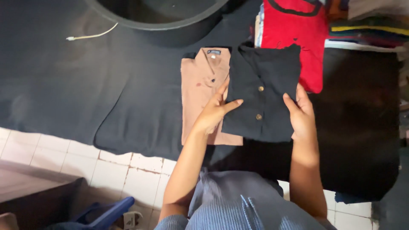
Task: The person folds several garments including a beige shirt, a black shirt, a red t-shirt, a plaid shirt, a denim jacket, and a floral top on a black table. They smooth each item with their hands and use a spray bottle to mist the fabric before stacking them. Finally, they wrap the stack in a clear plastic bag.
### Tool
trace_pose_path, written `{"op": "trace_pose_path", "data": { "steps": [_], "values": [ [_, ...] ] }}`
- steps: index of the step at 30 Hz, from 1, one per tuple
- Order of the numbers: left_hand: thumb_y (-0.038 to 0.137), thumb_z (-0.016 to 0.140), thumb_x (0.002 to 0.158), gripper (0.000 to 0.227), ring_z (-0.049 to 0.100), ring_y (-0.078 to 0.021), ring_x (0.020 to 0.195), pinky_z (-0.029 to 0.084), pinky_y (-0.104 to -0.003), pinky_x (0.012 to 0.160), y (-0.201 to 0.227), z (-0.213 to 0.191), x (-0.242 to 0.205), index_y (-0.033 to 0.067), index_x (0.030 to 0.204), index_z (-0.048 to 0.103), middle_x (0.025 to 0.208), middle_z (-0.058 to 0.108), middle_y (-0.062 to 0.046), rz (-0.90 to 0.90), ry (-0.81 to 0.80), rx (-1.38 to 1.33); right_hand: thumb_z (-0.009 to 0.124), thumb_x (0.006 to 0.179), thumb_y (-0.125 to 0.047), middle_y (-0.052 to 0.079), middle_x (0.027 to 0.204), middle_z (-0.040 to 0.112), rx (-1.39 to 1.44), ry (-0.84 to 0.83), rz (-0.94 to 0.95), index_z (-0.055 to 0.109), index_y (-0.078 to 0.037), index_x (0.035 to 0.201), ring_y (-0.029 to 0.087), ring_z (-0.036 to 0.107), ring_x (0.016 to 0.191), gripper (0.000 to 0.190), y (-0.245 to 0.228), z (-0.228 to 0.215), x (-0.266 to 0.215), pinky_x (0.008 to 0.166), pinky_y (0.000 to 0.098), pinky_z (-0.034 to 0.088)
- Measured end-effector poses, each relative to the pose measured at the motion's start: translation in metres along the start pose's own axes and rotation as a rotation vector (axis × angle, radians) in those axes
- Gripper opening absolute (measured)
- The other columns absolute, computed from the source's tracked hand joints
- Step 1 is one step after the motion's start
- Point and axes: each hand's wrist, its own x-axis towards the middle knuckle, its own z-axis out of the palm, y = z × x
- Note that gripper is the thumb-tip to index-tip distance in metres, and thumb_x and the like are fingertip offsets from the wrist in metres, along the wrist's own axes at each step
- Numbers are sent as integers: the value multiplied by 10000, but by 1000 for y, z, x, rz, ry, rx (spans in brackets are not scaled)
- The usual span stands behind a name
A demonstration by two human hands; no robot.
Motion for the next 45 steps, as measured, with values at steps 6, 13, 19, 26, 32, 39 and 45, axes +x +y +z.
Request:
{"op": "trace_pose_path", "data": {
  "steps": [6,13,19,26,32,39,45],
  "values": [
    [-59,712,874,832,410,-216,1484,322,-317,1202,39,-25,3,-11,1605,318,1623,431,-154,123,49,188,549,1049,1,137,1677,391,-53,-119,-106,365,16,1590,207,328,1576,572,-28,44,26,1263,307,238],
    [-105,698,919,844,113,-215,1630,220,-323,1285,66,-64,-5,53,1635,279,1745,158,-140,320,-7,227,541,1121,-6,151,1748,278,-11,-240,-225,272,16,1650,238,226,1649,594,-21,75,46,1333,335,202],
    [-70,678,925,846,182,-248,1612,235,-332,1266,19,-104,-49,47,1638,238,1739,211,-172,215,136,264,582,1071,-27,146,1626,375,-157,-229,-19,273,-29,1622,236,347,1529,632,57,97,9,1238,347,285],
    [-71,665,951,844,119,-236,1620,189,-335,1279,-17,-125,-51,15,1643,188,1742,151,-161,221,176,318,575,1046,37,122,1403,616,-249,-178,-56,322,-88,1626,113,605,1175,646,59,94,-32,888,214,501],
    [-94,651,930,868,111,-240,1621,174,-343,1278,-23,-119,-55,17,1641,166,1748,125,-164,211,138,288,584,1040,57,80,1337,610,-254,-109,-5,337,-128,1626,61,523,907,662,54,95,-48,716,177,436],
    [-78,652,944,843,68,-248,1611,164,-350,1270,-25,-111,-66,29,1632,177,1728,128,-172,138,222,313,577,1047,45,69,1313,628,-229,-135,-94,323,-114,1663,4,581,948,684,75,87,-51,727,154,451],
    [92,720,915,826,642,-253,1235,515,-351,1058,-2,-117,-60,31,1603,265,1503,530,-190,89,344,359,701,1054,-120,56,1055,645,-417,-94,-49,363,-62,1620,43,482,718,662,77,84,-35,629,200,402]
  ]
}}
